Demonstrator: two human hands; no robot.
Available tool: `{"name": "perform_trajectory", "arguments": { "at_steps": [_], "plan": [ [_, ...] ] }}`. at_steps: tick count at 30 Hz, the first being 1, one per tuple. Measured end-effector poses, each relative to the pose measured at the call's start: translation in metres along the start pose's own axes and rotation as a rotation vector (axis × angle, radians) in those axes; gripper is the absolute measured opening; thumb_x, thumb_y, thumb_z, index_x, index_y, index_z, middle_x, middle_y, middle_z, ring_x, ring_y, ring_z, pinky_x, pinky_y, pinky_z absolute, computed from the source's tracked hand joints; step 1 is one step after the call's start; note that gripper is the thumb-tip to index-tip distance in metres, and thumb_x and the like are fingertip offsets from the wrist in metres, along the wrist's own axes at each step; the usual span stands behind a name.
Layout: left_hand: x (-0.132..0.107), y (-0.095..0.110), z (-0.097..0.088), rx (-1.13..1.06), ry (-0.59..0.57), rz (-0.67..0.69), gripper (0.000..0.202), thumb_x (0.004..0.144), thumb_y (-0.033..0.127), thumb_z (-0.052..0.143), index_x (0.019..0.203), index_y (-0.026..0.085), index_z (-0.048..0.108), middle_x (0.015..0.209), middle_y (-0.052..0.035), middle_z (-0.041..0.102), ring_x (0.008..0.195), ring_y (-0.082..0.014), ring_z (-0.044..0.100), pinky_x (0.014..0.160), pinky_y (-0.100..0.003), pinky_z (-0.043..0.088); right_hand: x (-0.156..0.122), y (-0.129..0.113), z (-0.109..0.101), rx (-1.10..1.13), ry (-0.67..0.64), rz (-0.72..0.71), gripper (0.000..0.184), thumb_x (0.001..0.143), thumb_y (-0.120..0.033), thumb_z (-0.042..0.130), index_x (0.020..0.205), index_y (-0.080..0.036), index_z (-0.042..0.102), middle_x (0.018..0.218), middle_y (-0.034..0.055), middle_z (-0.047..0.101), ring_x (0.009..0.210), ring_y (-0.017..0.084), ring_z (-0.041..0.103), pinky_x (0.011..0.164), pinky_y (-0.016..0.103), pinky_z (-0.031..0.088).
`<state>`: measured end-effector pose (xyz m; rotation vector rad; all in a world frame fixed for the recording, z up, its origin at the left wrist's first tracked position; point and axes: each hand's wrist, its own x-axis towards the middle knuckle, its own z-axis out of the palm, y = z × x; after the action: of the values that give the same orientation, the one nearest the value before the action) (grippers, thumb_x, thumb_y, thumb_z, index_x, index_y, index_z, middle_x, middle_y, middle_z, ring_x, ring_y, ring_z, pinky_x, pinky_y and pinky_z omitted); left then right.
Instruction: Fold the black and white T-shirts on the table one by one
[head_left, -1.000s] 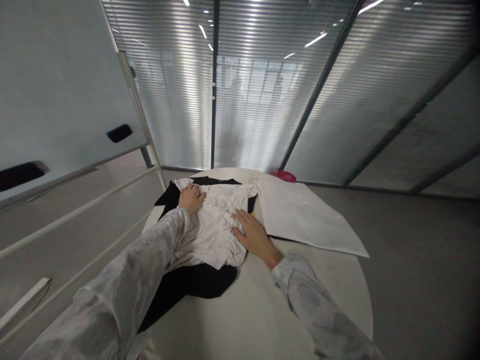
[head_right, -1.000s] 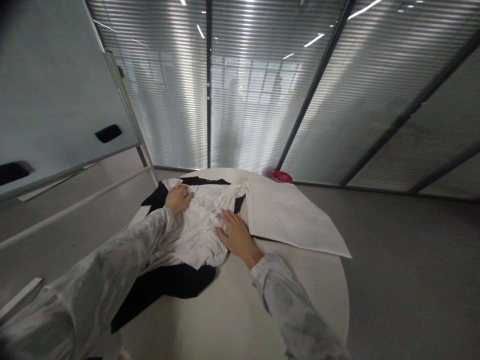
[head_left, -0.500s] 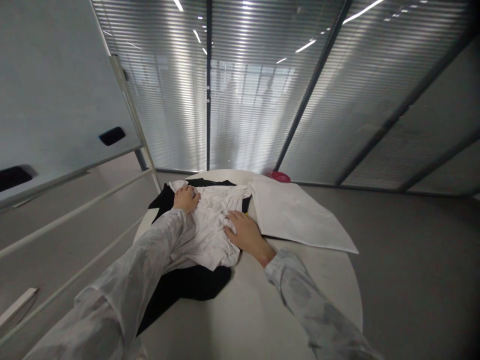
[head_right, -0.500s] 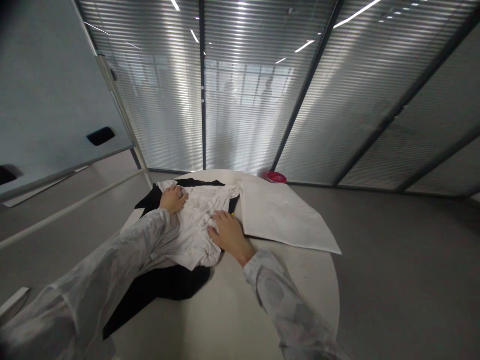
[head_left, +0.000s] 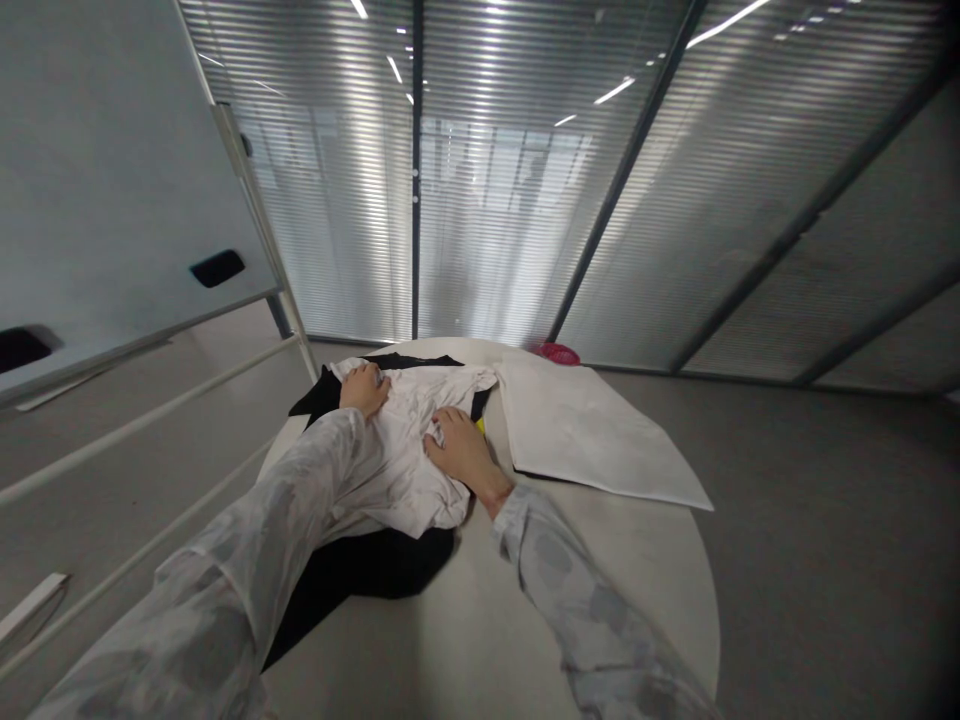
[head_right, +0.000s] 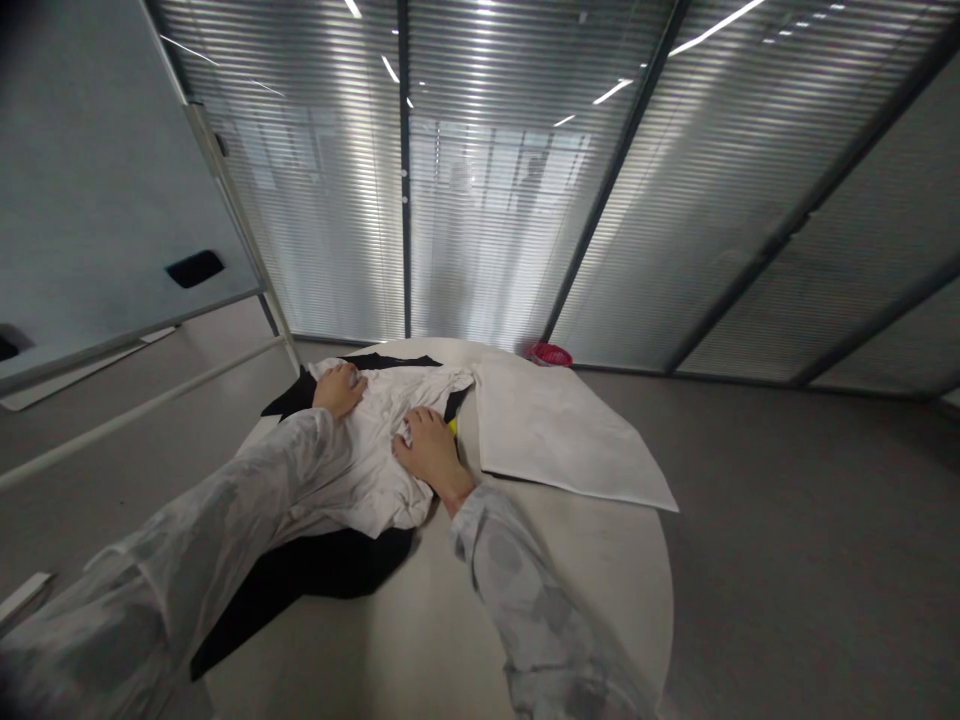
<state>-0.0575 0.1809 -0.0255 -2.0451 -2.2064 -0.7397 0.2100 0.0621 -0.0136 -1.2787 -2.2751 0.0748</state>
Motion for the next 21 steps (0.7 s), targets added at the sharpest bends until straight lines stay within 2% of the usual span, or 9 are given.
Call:
{"name": "perform_trajectory", "arguments": {
  "at_steps": [3, 5, 10, 13, 16, 21],
  "plan": [
    [0.000, 0.002, -0.003, 0.016, 0.027, -0.024, 0.049, 0.103, 0.049, 0.058, 0.140, 0.018, 0.068, 0.142, -0.0191, 0.070, 0.135, -0.0393, 0.061, 0.112, -0.051, 0.048, 0.001, 0.000, -0.002, -0.004, 0.002, 0.015, 0.022, 0.102, -0.031, 0.069, 0.120, -0.020, 0.066, 0.125, 0.0117, 0.070, 0.123, 0.028, 0.061, 0.114, 0.040, 0.046],
    [-0.002, 0.004, -0.006, 0.022, 0.043, -0.011, 0.043, 0.103, 0.047, 0.058, 0.133, 0.020, 0.072, 0.138, -0.0185, 0.072, 0.133, -0.0392, 0.062, 0.112, -0.051, 0.048, 0.000, -0.001, -0.004, -0.006, 0.000, 0.019, 0.021, 0.103, -0.032, 0.068, 0.121, -0.021, 0.066, 0.125, 0.0109, 0.071, 0.123, 0.027, 0.062, 0.114, 0.039, 0.046],
    [-0.010, 0.008, -0.025, -0.020, 0.081, 0.166, 0.033, 0.104, 0.044, 0.057, 0.120, 0.023, 0.077, 0.130, -0.0159, 0.074, 0.130, -0.0374, 0.063, 0.120, -0.055, 0.041, -0.002, -0.004, -0.009, -0.040, 0.004, 0.052, 0.018, 0.106, -0.033, 0.063, 0.120, -0.023, 0.067, 0.124, 0.0099, 0.073, 0.121, 0.027, 0.065, 0.110, 0.040, 0.048],
    [-0.019, 0.006, -0.038, -0.058, 0.041, 0.342, 0.028, 0.103, 0.044, 0.060, 0.118, 0.026, 0.076, 0.132, -0.0140, 0.073, 0.134, -0.0350, 0.061, 0.124, -0.054, 0.038, -0.002, -0.005, -0.012, -0.042, 0.053, 0.072, 0.017, 0.107, -0.033, 0.061, 0.119, -0.024, 0.068, 0.123, 0.0107, 0.074, 0.120, 0.029, 0.065, 0.109, 0.042, 0.049],
    [-0.032, 0.000, -0.052, -0.101, -0.068, 0.607, 0.023, 0.103, 0.042, 0.060, 0.112, 0.027, 0.075, 0.129, -0.0115, 0.074, 0.130, -0.0308, 0.064, 0.124, -0.050, 0.040, -0.002, -0.005, -0.015, -0.002, 0.129, 0.070, 0.019, 0.105, -0.030, 0.061, 0.122, -0.024, 0.068, 0.126, 0.0117, 0.073, 0.124, 0.030, 0.063, 0.112, 0.043, 0.048],
    [-0.063, -0.004, -0.078, -0.104, -0.320, 0.963, 0.028, 0.109, 0.045, 0.054, 0.105, 0.027, 0.075, 0.103, -0.0095, 0.077, 0.103, -0.0258, 0.073, 0.102, -0.038, 0.053, 0.000, -0.003, -0.020, 0.028, 0.175, 0.051, 0.028, 0.108, -0.027, 0.054, 0.133, -0.021, 0.066, 0.139, 0.0142, 0.069, 0.136, 0.031, 0.058, 0.121, 0.045, 0.044]
  ]
}}
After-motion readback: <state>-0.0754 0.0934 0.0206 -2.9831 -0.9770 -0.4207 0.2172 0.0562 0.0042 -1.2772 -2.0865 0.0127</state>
